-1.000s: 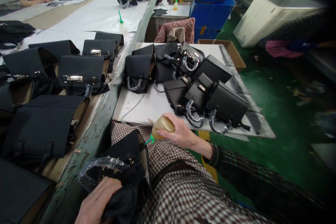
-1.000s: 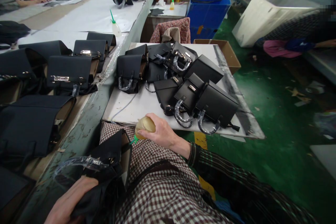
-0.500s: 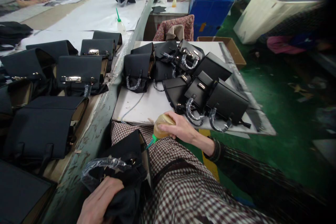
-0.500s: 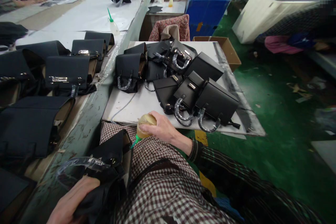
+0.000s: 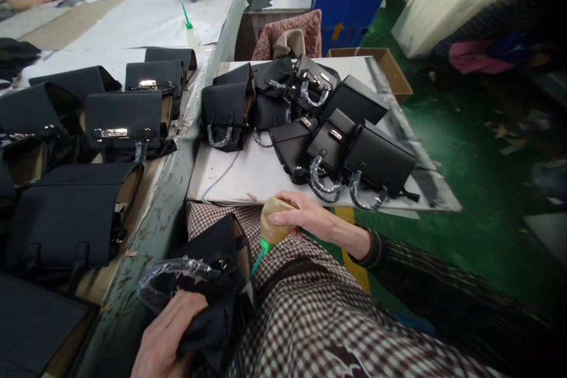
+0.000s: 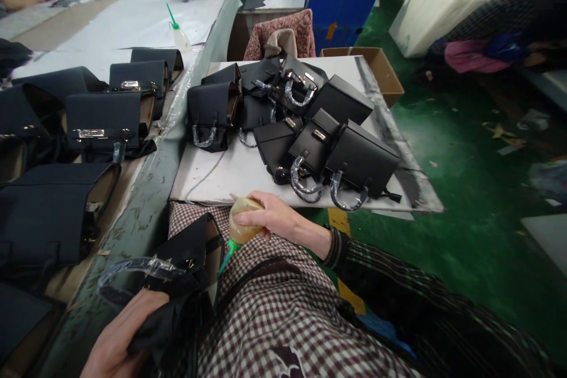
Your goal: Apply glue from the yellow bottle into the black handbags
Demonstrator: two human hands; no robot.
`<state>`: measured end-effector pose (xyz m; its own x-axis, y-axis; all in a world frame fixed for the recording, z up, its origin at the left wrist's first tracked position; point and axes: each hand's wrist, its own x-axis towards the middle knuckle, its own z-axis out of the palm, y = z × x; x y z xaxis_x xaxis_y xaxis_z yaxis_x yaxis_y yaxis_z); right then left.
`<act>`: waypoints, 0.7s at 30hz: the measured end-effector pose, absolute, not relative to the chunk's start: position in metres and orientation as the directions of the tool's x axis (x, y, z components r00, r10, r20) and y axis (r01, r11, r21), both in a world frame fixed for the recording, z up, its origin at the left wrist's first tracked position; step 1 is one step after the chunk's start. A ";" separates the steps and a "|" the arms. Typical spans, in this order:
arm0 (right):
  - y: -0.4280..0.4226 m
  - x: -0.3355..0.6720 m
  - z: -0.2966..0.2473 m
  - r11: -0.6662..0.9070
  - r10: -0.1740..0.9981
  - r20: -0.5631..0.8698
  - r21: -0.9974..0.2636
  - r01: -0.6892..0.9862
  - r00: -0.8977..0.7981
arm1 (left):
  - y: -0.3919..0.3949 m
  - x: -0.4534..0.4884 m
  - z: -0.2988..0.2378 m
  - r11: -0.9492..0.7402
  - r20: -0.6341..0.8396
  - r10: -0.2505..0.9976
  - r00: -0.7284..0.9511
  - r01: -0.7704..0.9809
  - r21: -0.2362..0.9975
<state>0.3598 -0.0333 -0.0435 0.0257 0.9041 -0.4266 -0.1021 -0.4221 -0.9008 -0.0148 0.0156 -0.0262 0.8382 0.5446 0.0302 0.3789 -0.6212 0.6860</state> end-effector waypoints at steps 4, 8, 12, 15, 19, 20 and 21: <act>-0.045 0.356 -0.034 -0.436 0.898 -0.439 -0.884 -0.168 -0.022 | 0.017 -0.017 -0.028 -0.635 -0.014 0.524 0.852 0.401 0.661; -0.055 0.351 -0.027 -0.436 0.898 -0.437 -0.863 -0.255 -0.056 | 0.018 -0.012 -0.024 -0.651 0.059 0.521 0.852 0.352 0.672; -0.061 0.347 -0.023 -0.436 0.897 -0.440 -0.857 -0.275 -0.050 | 0.017 -0.011 -0.019 -0.632 0.066 0.548 0.834 0.361 0.686; -0.062 0.349 -0.025 -0.447 0.891 -0.453 -0.862 -0.241 -0.032 | 0.016 -0.012 -0.018 -0.611 0.046 0.556 0.830 0.371 0.699; -0.060 0.354 -0.031 -0.423 0.901 -0.433 -0.892 -0.160 0.036 | 0.017 -0.011 -0.020 -0.648 0.084 0.539 0.838 0.349 0.677; -0.059 0.355 -0.033 -0.412 0.905 -0.422 -0.900 -0.142 0.047 | 0.017 -0.011 -0.021 -0.659 0.093 0.535 0.840 0.345 0.669; -0.058 0.355 -0.034 -0.402 0.910 -0.411 -0.908 -0.123 0.058 | 0.018 -0.011 -0.022 -0.668 0.092 0.529 0.844 0.346 0.659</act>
<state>0.3551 -0.0585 -0.0337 0.0577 0.9100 -0.4106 -0.1228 -0.4017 -0.9075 -0.0113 0.0178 -0.0217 0.8439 0.5285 0.0919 0.3463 -0.6675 0.6592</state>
